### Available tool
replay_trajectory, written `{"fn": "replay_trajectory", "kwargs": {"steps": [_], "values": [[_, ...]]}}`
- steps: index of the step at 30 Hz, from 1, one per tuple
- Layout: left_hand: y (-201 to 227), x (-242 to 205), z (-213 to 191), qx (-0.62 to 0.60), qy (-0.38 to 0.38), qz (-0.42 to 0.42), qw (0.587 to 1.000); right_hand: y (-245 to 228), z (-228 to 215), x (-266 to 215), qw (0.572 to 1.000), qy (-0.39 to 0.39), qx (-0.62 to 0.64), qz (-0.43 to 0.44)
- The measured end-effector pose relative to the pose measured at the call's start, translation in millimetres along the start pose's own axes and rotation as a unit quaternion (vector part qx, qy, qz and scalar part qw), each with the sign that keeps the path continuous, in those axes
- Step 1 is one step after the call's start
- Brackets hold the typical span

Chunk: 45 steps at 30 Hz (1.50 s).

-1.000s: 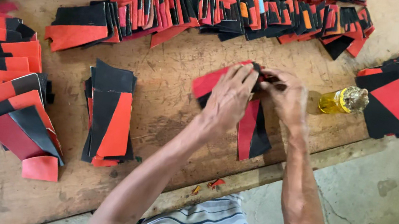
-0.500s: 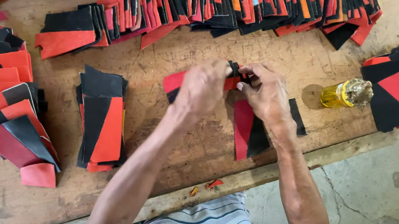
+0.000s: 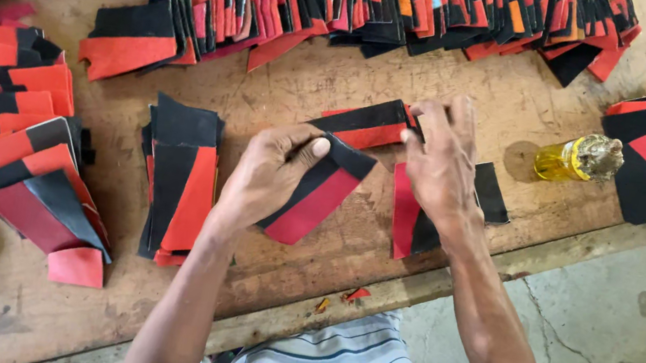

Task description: The person repeatedly picks up red and black foam pieces, aligns and presses them together by hand, and stacks the assembled units on the table. The process continues with multiple identical pieces handled one at a time.

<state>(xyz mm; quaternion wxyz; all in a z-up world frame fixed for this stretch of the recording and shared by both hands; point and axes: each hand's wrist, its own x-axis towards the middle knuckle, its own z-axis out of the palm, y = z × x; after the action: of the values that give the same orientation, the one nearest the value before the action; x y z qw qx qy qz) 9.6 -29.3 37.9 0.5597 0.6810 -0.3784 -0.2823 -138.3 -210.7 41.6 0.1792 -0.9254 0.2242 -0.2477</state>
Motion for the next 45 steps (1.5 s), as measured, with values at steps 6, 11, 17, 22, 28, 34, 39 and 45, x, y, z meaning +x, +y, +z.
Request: {"fn": "replay_trajectory", "kwargs": {"steps": [6,11,17,22,28,34,39,45], "values": [[-21.4,-3.9,1.3,-0.026,-0.039,-0.042,0.998,-20.4,-9.3,-19.5,0.947,-0.149,0.284,0.014],[-27.4,-4.2,1.1,-0.110,-0.096,-0.050,0.988,-8.1,9.1,-25.4,0.880,-0.151,0.450,-0.009],[-30.2,-10.3,-6.1,-0.059,-0.060,-0.012,0.996,-5.0,-15.8,-28.1,0.657,-0.073,0.737,0.140],[-25.1,-17.3,-6.9,-0.127,-0.104,-0.101,0.981,8.1,-37.1,-27.1,0.856,-0.117,0.487,0.130],[-27.9,-16.2,-4.2,-0.152,-0.129,-0.122,0.972,12.0,-36.7,-15.7,0.862,-0.200,0.447,0.131],[-39.4,-13.6,1.9,-0.207,-0.154,-0.142,0.956,-3.8,-25.5,-11.2,0.865,-0.273,0.374,0.195],[-44.1,-14.0,2.7,-0.187,-0.161,-0.130,0.960,-9.9,-15.4,-11.4,0.859,-0.293,0.373,0.194],[-41.4,-13.1,2.3,-0.146,-0.162,-0.141,0.966,-8.8,-7.2,-12.4,0.845,-0.286,0.417,0.174]]}}
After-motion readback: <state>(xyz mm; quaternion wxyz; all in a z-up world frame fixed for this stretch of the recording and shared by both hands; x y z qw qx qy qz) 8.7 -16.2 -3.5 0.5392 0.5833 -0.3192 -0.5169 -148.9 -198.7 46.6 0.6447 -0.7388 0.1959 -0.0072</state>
